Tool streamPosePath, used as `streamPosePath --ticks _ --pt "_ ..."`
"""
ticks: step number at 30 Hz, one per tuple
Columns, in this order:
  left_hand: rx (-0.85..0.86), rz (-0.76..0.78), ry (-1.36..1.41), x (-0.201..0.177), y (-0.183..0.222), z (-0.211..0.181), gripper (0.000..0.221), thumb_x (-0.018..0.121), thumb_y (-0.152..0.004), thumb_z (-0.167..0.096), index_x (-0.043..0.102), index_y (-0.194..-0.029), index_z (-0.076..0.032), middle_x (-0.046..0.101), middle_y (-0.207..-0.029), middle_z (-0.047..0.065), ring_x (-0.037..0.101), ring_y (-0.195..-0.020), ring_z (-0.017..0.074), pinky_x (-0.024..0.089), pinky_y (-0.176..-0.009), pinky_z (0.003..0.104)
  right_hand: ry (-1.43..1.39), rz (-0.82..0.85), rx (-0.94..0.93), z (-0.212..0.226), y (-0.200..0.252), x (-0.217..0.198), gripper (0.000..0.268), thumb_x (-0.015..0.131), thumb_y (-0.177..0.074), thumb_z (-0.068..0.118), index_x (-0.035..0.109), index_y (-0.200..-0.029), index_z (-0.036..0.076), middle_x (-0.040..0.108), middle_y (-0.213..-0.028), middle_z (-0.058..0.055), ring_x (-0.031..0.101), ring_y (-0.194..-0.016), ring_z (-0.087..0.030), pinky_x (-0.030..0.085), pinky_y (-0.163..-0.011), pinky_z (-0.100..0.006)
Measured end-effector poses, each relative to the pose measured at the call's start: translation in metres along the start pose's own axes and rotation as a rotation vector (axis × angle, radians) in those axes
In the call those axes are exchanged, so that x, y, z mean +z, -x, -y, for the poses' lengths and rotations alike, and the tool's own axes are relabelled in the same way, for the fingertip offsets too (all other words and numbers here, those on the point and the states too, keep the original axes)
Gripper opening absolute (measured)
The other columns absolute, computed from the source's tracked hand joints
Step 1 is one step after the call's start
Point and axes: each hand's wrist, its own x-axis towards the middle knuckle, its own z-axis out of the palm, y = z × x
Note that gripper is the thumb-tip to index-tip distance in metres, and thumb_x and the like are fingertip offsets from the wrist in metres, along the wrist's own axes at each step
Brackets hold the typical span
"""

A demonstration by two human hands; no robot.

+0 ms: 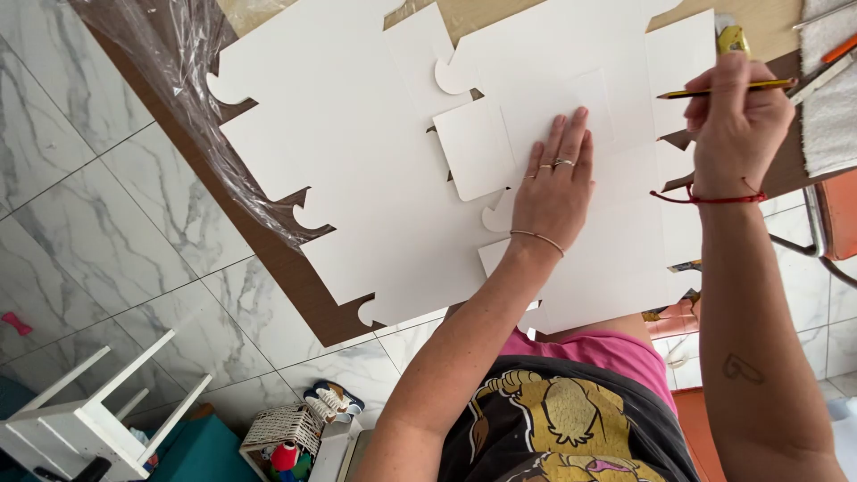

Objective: Cutting out shapes from cardstock using a utility knife and marking lines with a pencil

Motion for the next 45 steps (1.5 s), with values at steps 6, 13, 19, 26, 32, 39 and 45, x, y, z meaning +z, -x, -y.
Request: streamPosePath --ticks 6,13,19,26,32,39,45 --pt "-0.011 -0.109 -0.059 0.002 -0.003 -0.005 0.037 0.051 -0.086 -0.005 0.048 -0.123 -0.003 0.022 -0.14 0.01 0.034 -0.13 0.0253 0.042 -0.102 0.038 -0.147 0.299 -0.032 0.023 0.003 0.044 0.017 0.056 -0.094 -0.005 0.042 -0.092 0.004 0.053 -0.082 -0.01 0.061 -0.079 -0.017 0.044 -0.057 -0.018" --pt "-0.034 0.021 -0.065 0.008 -0.003 0.0 0.048 0.062 -0.078 -0.029 0.047 -0.121 -0.012 0.04 -0.132 0.0 0.028 -0.129 0.0179 0.026 -0.105 0.054 0.118 0.52 0.156 0.05 -0.004 0.083 0.006 0.061 -0.085 0.014 0.057 -0.088 0.01 0.058 -0.072 0.0 0.047 -0.046 -0.007 0.039 -0.04 -0.018" --pt "0.01 0.034 -0.087 0.009 -0.001 0.002 0.045 0.056 -0.08 -0.018 0.042 -0.123 -0.01 0.045 -0.129 0.002 0.029 -0.128 0.0211 0.027 -0.103 0.056 0.197 0.551 0.117 0.052 -0.007 0.086 0.008 0.061 -0.085 0.019 0.057 -0.083 0.013 0.063 -0.074 0.003 0.056 -0.066 -0.002 0.042 -0.06 -0.016" --pt "0.0 0.033 -0.148 -0.004 -0.003 0.003 0.068 0.07 -0.074 -0.041 0.041 -0.128 -0.012 0.026 -0.139 0.001 0.025 -0.131 0.0155 0.032 -0.104 0.052 0.287 0.477 0.047 0.039 -0.016 0.07 0.006 0.061 -0.086 0.018 0.058 -0.085 0.013 0.061 -0.073 0.003 0.053 -0.065 -0.004 0.042 -0.059 -0.018" --pt "0.006 0.016 -0.162 -0.011 -0.001 0.003 0.063 0.069 -0.074 -0.041 0.046 -0.127 -0.015 0.013 -0.143 0.002 0.024 -0.133 0.015 0.034 -0.105 0.05 0.281 0.337 -0.025 0.009 -0.028 0.036 0.007 0.064 -0.09 0.015 0.058 -0.089 0.011 0.06 -0.081 0.002 0.053 -0.07 -0.005 0.043 -0.063 -0.018" --pt "-0.007 0.002 -0.085 -0.014 -0.004 0.001 0.057 0.068 -0.074 -0.034 0.048 -0.123 -0.012 0.016 -0.142 0.001 0.024 -0.132 0.0157 0.033 -0.104 0.051 -0.006 0.196 -0.1 -0.003 -0.021 0.028 0.011 0.06 -0.096 0.006 0.051 -0.092 0.003 0.061 -0.081 -0.009 0.063 -0.077 -0.014 0.051 -0.07 -0.021" --pt "-0.042 0.014 -0.105 -0.013 -0.007 -0.005 0.057 0.067 -0.073 -0.036 0.05 -0.122 -0.011 0.014 -0.143 0.002 0.025 -0.132 0.0161 0.035 -0.1 0.054 0.146 0.164 -0.194 0.02 0.015 0.028 0.01 0.051 -0.096 0.009 0.056 -0.102 0.003 0.063 -0.091 -0.008 0.06 -0.092 -0.015 0.046 -0.074 -0.025"
